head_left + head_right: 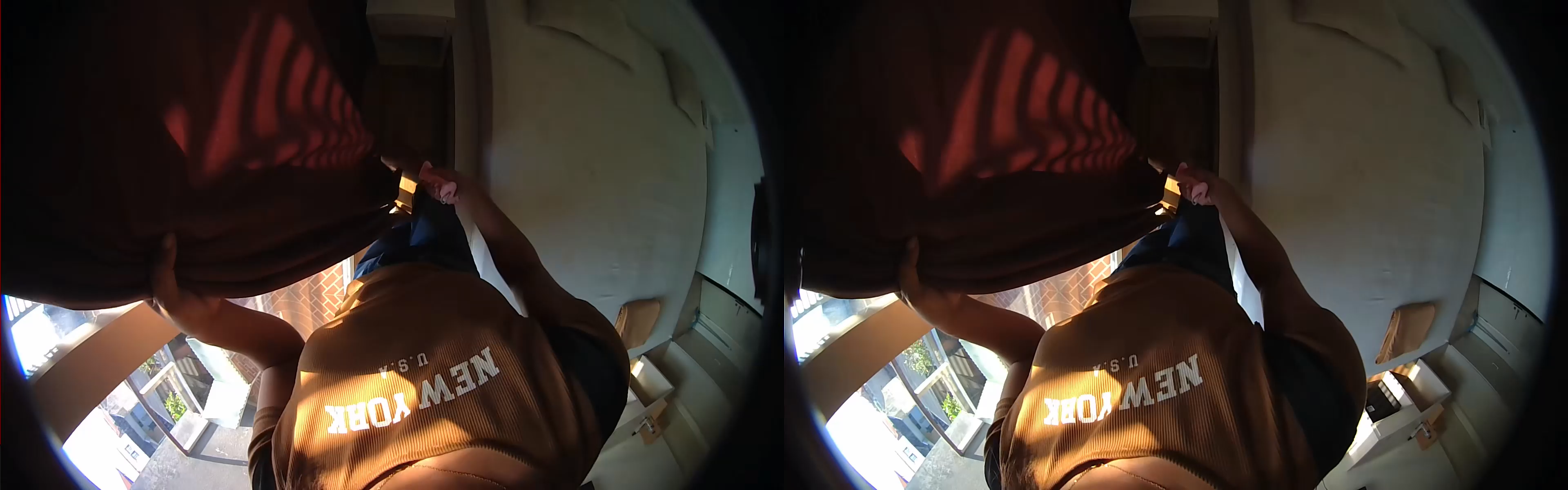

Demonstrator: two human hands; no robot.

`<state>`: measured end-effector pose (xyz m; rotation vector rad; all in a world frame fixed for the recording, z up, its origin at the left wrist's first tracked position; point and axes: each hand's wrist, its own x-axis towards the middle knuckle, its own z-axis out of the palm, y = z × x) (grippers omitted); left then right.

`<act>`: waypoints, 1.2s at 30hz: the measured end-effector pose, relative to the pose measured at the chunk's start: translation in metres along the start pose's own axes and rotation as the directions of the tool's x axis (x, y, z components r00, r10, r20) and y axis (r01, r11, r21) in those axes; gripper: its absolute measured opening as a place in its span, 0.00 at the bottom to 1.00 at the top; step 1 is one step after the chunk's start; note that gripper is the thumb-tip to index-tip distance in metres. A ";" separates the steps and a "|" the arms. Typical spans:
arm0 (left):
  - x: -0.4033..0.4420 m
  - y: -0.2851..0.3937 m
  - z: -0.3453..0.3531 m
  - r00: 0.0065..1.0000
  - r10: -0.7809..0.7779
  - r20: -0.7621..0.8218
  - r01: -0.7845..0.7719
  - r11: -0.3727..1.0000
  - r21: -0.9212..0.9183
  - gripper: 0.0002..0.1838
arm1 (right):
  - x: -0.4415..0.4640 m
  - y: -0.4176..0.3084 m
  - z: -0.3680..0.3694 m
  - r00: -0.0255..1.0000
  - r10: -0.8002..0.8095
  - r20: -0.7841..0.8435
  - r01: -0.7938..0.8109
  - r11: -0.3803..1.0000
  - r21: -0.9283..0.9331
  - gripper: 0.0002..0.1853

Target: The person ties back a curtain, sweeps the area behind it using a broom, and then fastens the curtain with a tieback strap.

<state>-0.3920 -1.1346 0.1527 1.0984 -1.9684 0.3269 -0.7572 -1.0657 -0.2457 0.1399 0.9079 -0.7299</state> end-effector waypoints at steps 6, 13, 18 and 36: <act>0.002 0.029 0.006 0.857 -0.511 -0.073 0.419 0.772 -0.478 0.26 | -0.090 -0.078 0.106 0.785 -0.574 -0.232 0.544 0.818 -0.185 0.16; -0.008 0.041 0.013 0.978 -0.165 -0.125 0.143 0.975 -0.168 0.17 | -0.005 0.071 0.125 0.566 -0.806 -0.173 0.535 0.518 -0.667 0.15; -0.009 0.022 -0.007 0.990 0.115 -0.083 -0.115 0.993 0.002 0.20 | 0.050 0.145 0.026 1.000 0.008 0.022 -0.004 0.987 -0.159 0.12; -0.006 0.062 0.026 0.680 -0.726 0.108 0.557 0.414 -0.720 0.29 | -0.174 -0.111 0.291 0.343 -0.839 0.422 0.925 0.224 -0.306 0.24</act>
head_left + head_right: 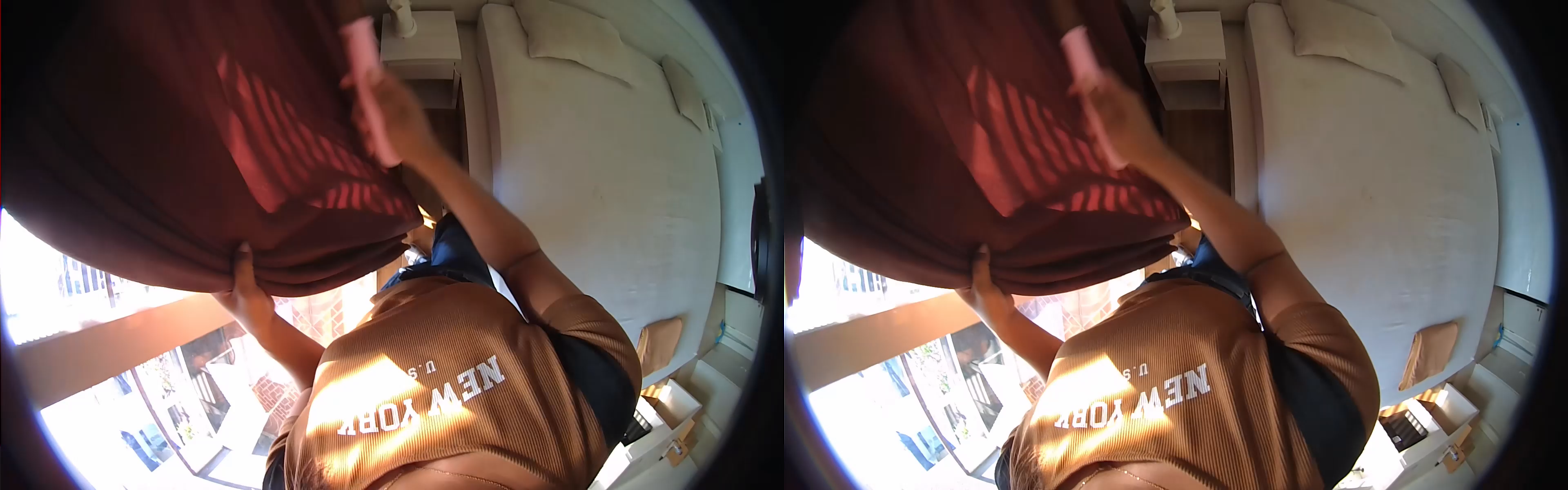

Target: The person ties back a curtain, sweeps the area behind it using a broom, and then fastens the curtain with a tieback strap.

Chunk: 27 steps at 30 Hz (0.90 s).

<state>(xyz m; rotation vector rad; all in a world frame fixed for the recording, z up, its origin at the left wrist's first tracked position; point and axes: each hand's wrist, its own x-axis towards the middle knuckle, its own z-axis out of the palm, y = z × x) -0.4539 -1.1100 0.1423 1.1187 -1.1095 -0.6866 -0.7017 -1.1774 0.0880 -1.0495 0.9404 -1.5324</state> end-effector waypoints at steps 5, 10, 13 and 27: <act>0.011 -0.017 0.014 0.998 -0.050 0.045 0.046 0.995 0.087 0.27 | -0.055 0.144 0.007 0.979 0.163 0.118 -0.100 0.902 -0.421 0.19; 0.021 -0.028 0.015 0.999 -0.036 -0.007 0.037 0.992 0.122 0.25 | -0.143 0.225 -0.141 0.586 0.808 0.062 -0.680 0.533 -0.503 0.23; 0.026 -0.036 0.016 0.997 -0.037 -0.070 0.046 0.991 0.123 0.27 | -0.131 0.229 -0.203 0.447 0.874 -0.193 -0.782 0.276 -0.559 0.29; 0.019 -0.047 0.011 0.981 -0.095 -0.167 0.114 0.987 0.111 0.27 | 0.109 0.051 -0.066 0.991 0.115 -0.072 -0.119 0.992 -0.048 0.23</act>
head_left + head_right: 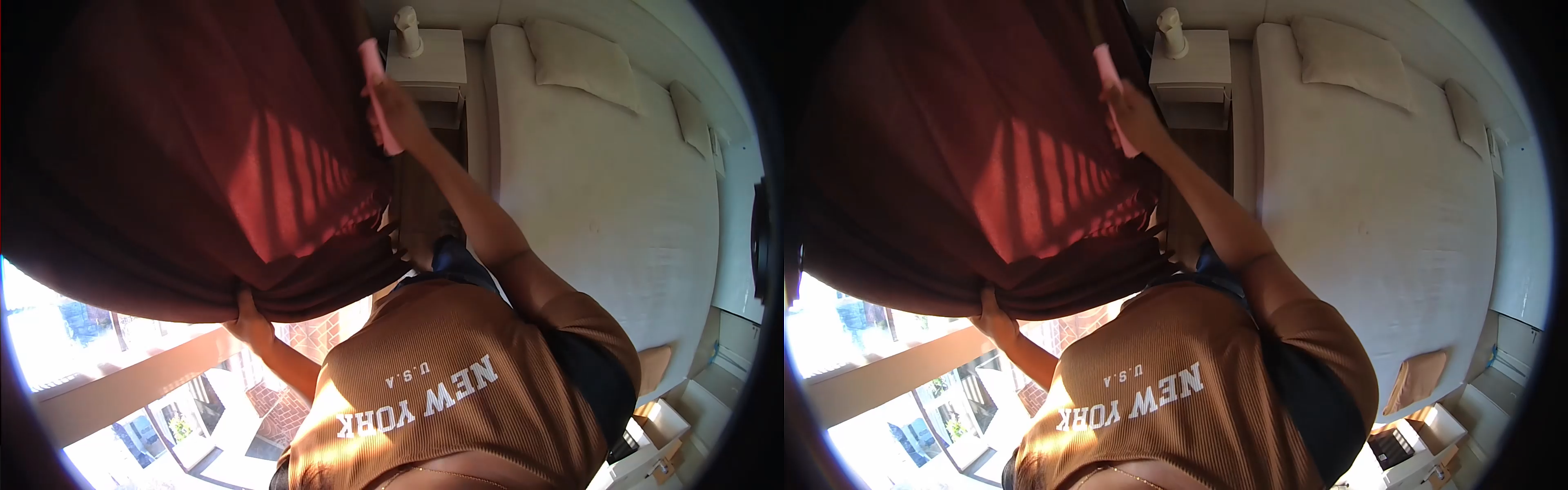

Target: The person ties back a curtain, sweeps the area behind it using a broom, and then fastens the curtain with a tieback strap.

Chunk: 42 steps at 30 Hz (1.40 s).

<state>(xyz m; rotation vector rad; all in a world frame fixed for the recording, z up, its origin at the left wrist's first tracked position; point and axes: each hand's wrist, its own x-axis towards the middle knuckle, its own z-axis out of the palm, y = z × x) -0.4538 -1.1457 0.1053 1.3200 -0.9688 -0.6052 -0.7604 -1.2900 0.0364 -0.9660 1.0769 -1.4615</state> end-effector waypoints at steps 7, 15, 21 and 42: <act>0.007 -0.011 -0.012 0.996 -0.070 -0.061 0.065 0.995 -0.072 0.26 | -0.169 0.241 -0.070 0.685 0.630 0.366 -0.645 0.758 -0.098 0.26; 0.022 -0.014 -0.015 0.996 -0.082 -0.029 0.078 0.990 -0.122 0.26 | -0.163 0.175 -0.152 0.359 0.901 -0.246 -0.924 0.306 -0.227 0.41; 0.009 0.002 0.014 0.994 -0.102 -0.032 0.099 0.992 -0.083 0.24 | -0.106 0.055 -0.099 0.830 0.457 -0.320 -0.471 0.881 0.038 0.29; 0.004 -0.005 -0.049 0.973 0.232 -0.002 -0.226 0.947 0.227 0.16 | -0.146 0.157 -0.110 0.620 0.782 0.061 -0.755 0.574 0.315 0.24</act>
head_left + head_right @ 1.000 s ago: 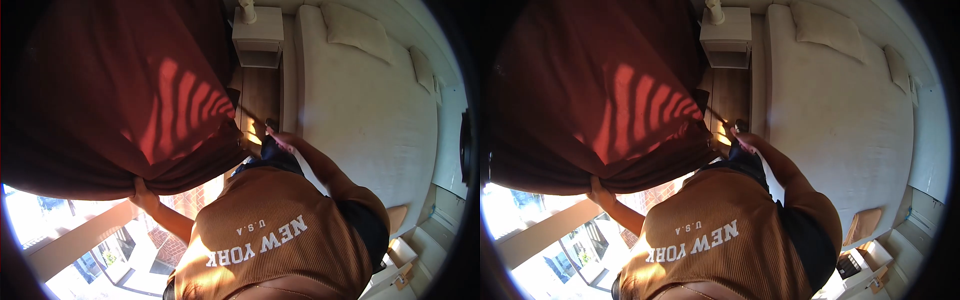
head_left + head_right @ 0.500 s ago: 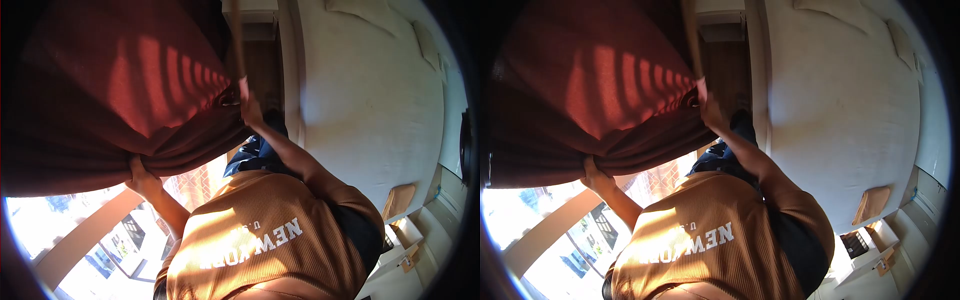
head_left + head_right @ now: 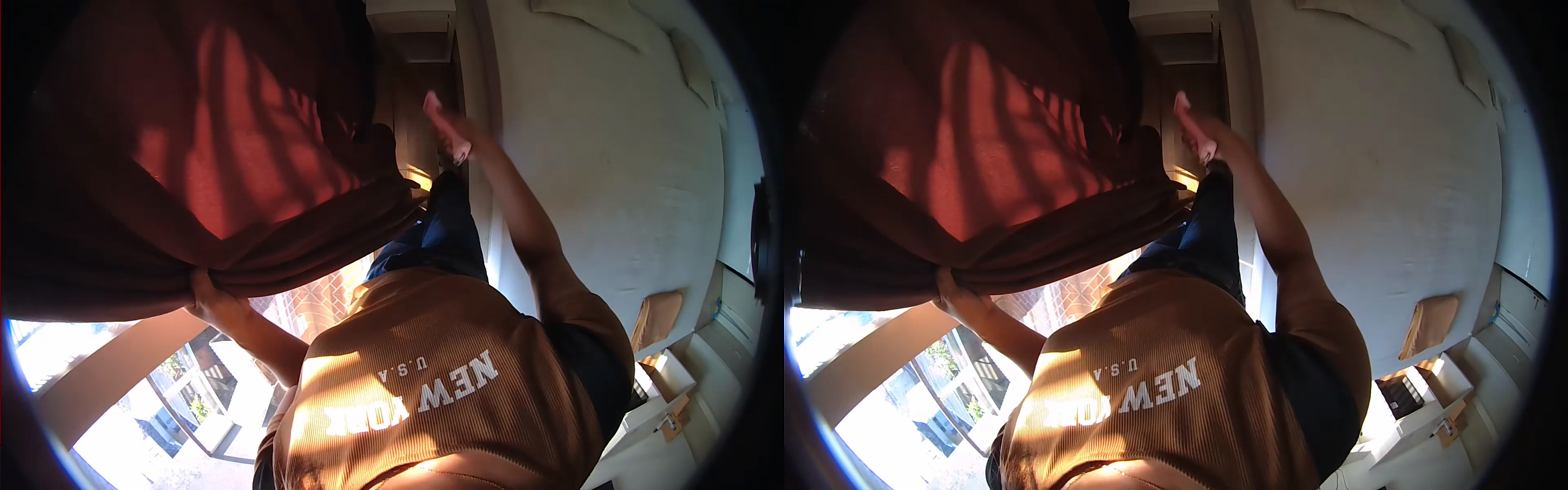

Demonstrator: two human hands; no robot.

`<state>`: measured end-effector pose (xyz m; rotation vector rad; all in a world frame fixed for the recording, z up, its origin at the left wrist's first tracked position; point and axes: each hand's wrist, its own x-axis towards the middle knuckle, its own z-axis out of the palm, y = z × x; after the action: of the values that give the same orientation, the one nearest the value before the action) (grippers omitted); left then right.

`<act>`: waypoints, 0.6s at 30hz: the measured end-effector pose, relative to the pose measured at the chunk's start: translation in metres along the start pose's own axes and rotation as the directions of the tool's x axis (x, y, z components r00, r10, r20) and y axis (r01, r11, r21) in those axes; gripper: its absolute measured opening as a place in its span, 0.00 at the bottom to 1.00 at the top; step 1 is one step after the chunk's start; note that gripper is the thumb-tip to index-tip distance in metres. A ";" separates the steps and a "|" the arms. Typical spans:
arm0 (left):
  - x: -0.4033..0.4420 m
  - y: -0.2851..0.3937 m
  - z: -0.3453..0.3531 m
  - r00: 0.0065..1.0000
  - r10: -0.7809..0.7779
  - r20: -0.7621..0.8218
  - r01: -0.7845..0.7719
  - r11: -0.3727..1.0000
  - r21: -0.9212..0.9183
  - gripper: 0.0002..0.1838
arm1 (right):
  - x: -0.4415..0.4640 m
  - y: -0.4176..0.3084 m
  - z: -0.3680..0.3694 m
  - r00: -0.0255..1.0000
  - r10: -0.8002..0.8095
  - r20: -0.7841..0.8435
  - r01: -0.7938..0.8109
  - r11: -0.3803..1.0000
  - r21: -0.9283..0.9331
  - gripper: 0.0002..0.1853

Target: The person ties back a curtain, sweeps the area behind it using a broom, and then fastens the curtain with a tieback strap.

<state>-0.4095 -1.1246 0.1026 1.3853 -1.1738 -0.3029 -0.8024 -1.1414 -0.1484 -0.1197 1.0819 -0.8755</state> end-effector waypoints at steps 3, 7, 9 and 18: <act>-0.004 -0.003 -0.010 0.999 0.038 0.018 -0.040 0.996 0.076 0.17 | -0.005 -0.037 0.021 0.841 -0.458 -0.288 0.391 0.882 -0.262 0.25; -0.011 0.009 -0.005 0.984 0.172 0.056 -0.180 0.946 0.268 0.23 | 0.057 0.025 0.039 0.475 -0.791 -0.385 0.554 0.609 -0.568 0.24; -0.009 0.008 -0.011 0.982 0.163 0.091 -0.182 0.944 0.276 0.19 | 0.074 0.115 0.056 0.499 -0.801 -0.331 0.341 0.533 -0.774 0.24; -0.002 -0.007 -0.029 0.876 0.423 0.232 -0.482 0.788 0.383 0.20 | 0.087 0.175 0.010 0.835 0.501 0.227 -0.313 0.772 -0.554 0.22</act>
<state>-0.3855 -1.1077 0.1024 1.4116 -1.7208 0.2315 -0.6801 -1.0857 -0.2904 -0.4418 0.9066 -0.1367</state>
